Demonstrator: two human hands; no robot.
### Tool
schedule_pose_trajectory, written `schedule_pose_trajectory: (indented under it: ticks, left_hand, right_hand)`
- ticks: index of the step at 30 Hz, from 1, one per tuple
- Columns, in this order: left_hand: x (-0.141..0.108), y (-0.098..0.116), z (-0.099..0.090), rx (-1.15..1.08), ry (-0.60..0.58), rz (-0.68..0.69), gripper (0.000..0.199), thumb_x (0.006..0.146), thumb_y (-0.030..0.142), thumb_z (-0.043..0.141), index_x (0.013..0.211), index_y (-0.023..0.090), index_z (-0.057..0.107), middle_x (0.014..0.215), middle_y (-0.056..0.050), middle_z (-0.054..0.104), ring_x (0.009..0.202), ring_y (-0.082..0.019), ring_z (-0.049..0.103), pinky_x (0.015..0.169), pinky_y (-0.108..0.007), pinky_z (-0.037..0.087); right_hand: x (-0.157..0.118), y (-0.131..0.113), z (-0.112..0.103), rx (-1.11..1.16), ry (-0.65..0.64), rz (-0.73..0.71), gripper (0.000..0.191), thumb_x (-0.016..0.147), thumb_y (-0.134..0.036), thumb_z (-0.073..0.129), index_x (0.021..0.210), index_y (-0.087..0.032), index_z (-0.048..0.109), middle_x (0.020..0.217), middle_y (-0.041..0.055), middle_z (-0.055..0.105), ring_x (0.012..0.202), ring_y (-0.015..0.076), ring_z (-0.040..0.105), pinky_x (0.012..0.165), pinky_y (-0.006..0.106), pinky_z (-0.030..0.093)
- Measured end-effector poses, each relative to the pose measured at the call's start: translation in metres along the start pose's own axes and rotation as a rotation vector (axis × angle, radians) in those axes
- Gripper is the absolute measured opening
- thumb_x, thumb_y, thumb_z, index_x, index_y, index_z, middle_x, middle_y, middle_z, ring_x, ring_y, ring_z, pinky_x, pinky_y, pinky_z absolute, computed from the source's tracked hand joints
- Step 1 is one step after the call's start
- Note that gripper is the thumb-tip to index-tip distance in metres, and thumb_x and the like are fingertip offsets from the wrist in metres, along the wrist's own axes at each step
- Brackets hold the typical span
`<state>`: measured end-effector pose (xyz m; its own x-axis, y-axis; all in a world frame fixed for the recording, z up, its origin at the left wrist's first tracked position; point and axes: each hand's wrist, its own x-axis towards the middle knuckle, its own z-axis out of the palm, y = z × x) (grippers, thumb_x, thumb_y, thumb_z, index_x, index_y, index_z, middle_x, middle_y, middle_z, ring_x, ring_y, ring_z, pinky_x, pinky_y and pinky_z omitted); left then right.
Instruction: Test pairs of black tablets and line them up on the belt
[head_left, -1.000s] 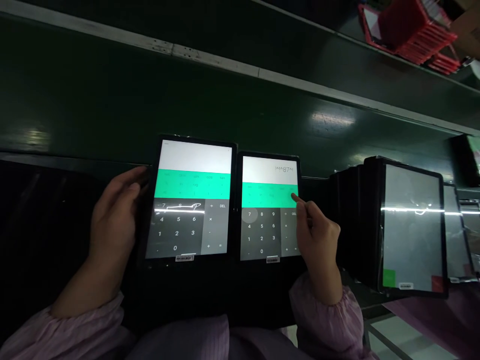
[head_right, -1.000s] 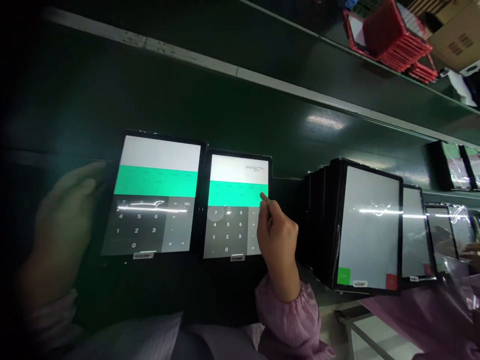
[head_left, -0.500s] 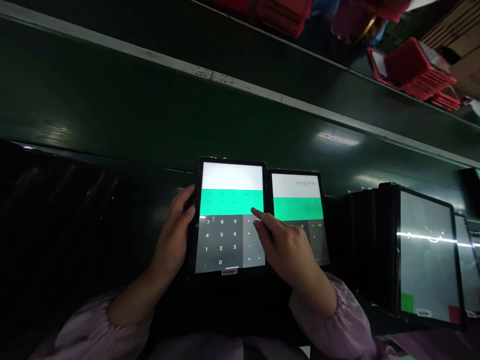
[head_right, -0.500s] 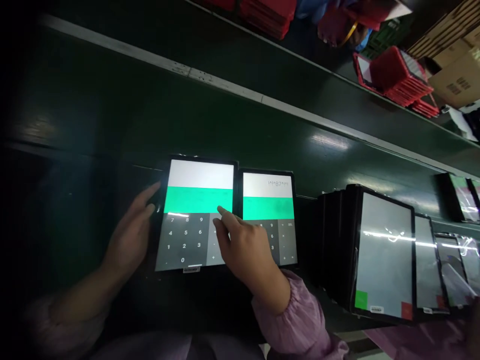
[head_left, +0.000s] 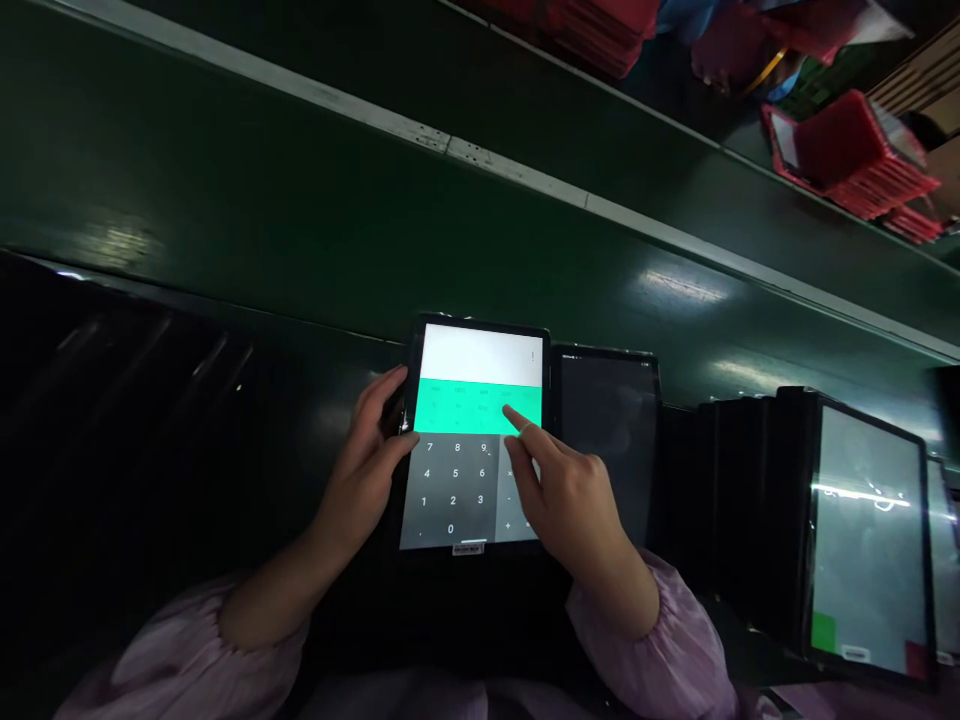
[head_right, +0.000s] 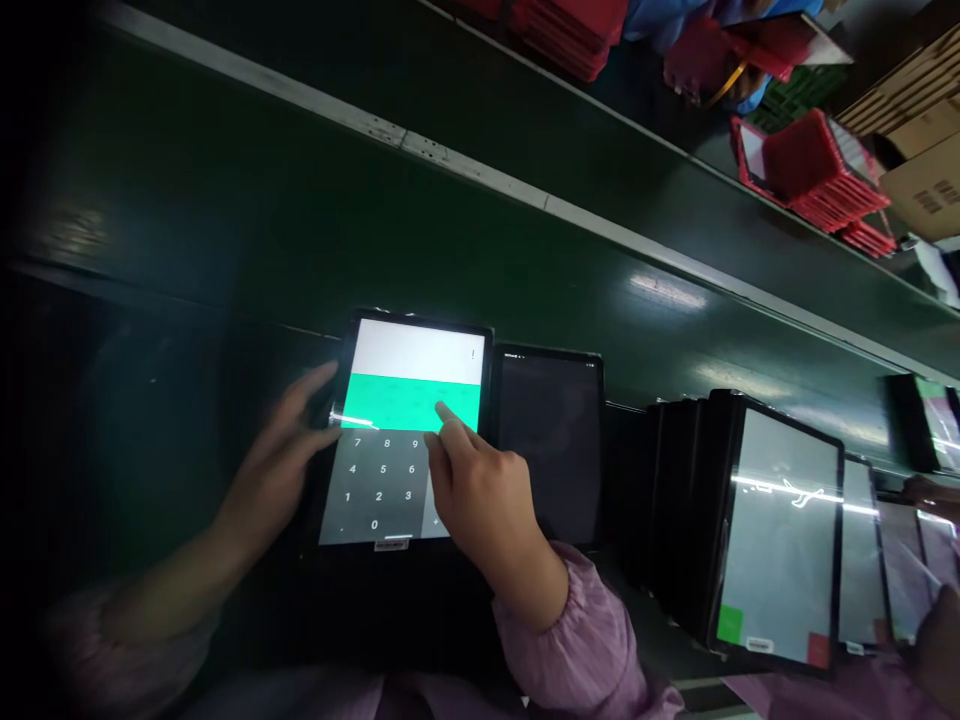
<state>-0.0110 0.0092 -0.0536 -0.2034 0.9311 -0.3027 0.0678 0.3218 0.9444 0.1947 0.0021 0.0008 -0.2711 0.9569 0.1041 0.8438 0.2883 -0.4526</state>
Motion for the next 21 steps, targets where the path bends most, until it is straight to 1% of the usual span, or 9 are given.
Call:
schedule_pose_trajectory:
  ticks: [2, 4, 6, 10, 12, 15, 17, 19, 21]
  left_hand:
    - [0.0, 0.001, -0.001, -0.01, -0.005, -0.005, 0.059, 0.078, 0.034, 0.067, 0.137, 0.03, 0.065, 0.156, -0.005, 0.06, 0.164, -0.034, 0.029, 0.127, -0.05, 0.042]
    - [0.0, 0.001, -0.001, -0.016, -0.023, -0.005, 0.061, 0.077, 0.033, 0.068, 0.137, 0.03, 0.065, 0.157, -0.006, 0.06, 0.164, -0.035, 0.028, 0.127, -0.051, 0.042]
    - [0.001, 0.0, -0.003, -0.016, -0.037, 0.0, 0.063, 0.076, 0.032, 0.068, 0.139, 0.028, 0.064, 0.158, -0.008, 0.058, 0.164, -0.036, 0.028, 0.127, -0.052, 0.041]
    - [0.001, -0.003, -0.004, -0.016, -0.055, 0.04, 0.067, 0.078, 0.036, 0.072, 0.143, 0.025, 0.06, 0.16, -0.012, 0.055, 0.162, -0.037, 0.032, 0.129, -0.053, 0.038]
    - [0.001, -0.004, -0.004, -0.003, -0.074, 0.06, 0.068, 0.079, 0.037, 0.074, 0.144, 0.026, 0.058, 0.161, -0.011, 0.054, 0.162, -0.037, 0.031, 0.129, -0.054, 0.036]
    - [0.001, -0.007, -0.004, 0.029, -0.089, 0.078, 0.07, 0.079, 0.038, 0.076, 0.145, 0.026, 0.056, 0.164, -0.011, 0.05, 0.163, -0.037, 0.029, 0.13, -0.053, 0.035]
    - [0.001, -0.009, -0.003, 0.035, -0.073, 0.093, 0.07, 0.079, 0.039, 0.075, 0.146, 0.025, 0.056, 0.163, -0.013, 0.05, 0.164, -0.038, 0.028, 0.13, -0.053, 0.035]
    - [0.002, -0.01, -0.003, 0.022, -0.069, 0.099, 0.069, 0.079, 0.039, 0.075, 0.145, 0.025, 0.057, 0.162, -0.013, 0.051, 0.164, -0.038, 0.027, 0.13, -0.053, 0.033]
    - [0.002, -0.01, -0.004, 0.004, -0.081, 0.093, 0.068, 0.079, 0.038, 0.074, 0.144, 0.025, 0.058, 0.16, -0.012, 0.053, 0.164, -0.037, 0.027, 0.131, -0.054, 0.032]
  right_hand:
    - [0.0, 0.001, 0.0, 0.008, 0.012, 0.007, 0.038, 0.112, -0.025, 0.044, 0.119, -0.011, 0.078, 0.077, 0.0076, 0.081, 0.043, 0.0102, 0.055, 0.044, 0.025, 0.037]
    - [0.0, 0.003, -0.002, 0.024, 0.053, 0.053, 0.035, 0.11, -0.023, 0.046, 0.116, -0.012, 0.078, 0.087, 0.0099, 0.084, 0.043, 0.0095, 0.055, 0.042, 0.025, 0.035]
    - [-0.002, 0.001, -0.003, 0.055, 0.069, 0.079, 0.033, 0.11, -0.022, 0.046, 0.112, -0.014, 0.078, 0.093, 0.0102, 0.085, 0.046, 0.0101, 0.06, 0.042, 0.024, 0.036]
    - [-0.009, -0.014, 0.003, 0.164, -0.083, -0.06, 0.034, 0.112, -0.024, 0.045, 0.117, -0.015, 0.077, 0.1, 0.0087, 0.086, 0.06, 0.0119, 0.073, 0.052, 0.022, 0.049]
    - [-0.011, -0.021, 0.007, 0.155, -0.144, -0.122, 0.034, 0.112, -0.026, 0.046, 0.118, -0.016, 0.077, 0.108, 0.0092, 0.086, 0.064, 0.0125, 0.076, 0.053, 0.023, 0.051]
    - [-0.012, -0.022, 0.006, 0.166, -0.119, -0.109, 0.034, 0.112, -0.024, 0.046, 0.12, -0.013, 0.078, 0.103, 0.0099, 0.086, 0.054, 0.0112, 0.07, 0.049, 0.023, 0.048]
    - [-0.01, -0.017, 0.001, 0.16, -0.035, -0.018, 0.034, 0.11, -0.022, 0.046, 0.115, -0.015, 0.079, 0.099, 0.0096, 0.086, 0.045, 0.0089, 0.061, 0.046, 0.023, 0.044]
    - [-0.007, -0.009, -0.002, 0.094, 0.056, 0.077, 0.033, 0.109, -0.022, 0.047, 0.106, -0.017, 0.079, 0.105, 0.011, 0.086, 0.041, 0.0076, 0.054, 0.042, 0.023, 0.039]
    - [-0.005, -0.003, -0.002, 0.024, 0.095, 0.12, 0.033, 0.108, -0.022, 0.047, 0.104, -0.017, 0.079, 0.108, 0.0131, 0.085, 0.04, 0.0078, 0.05, 0.041, 0.024, 0.036]
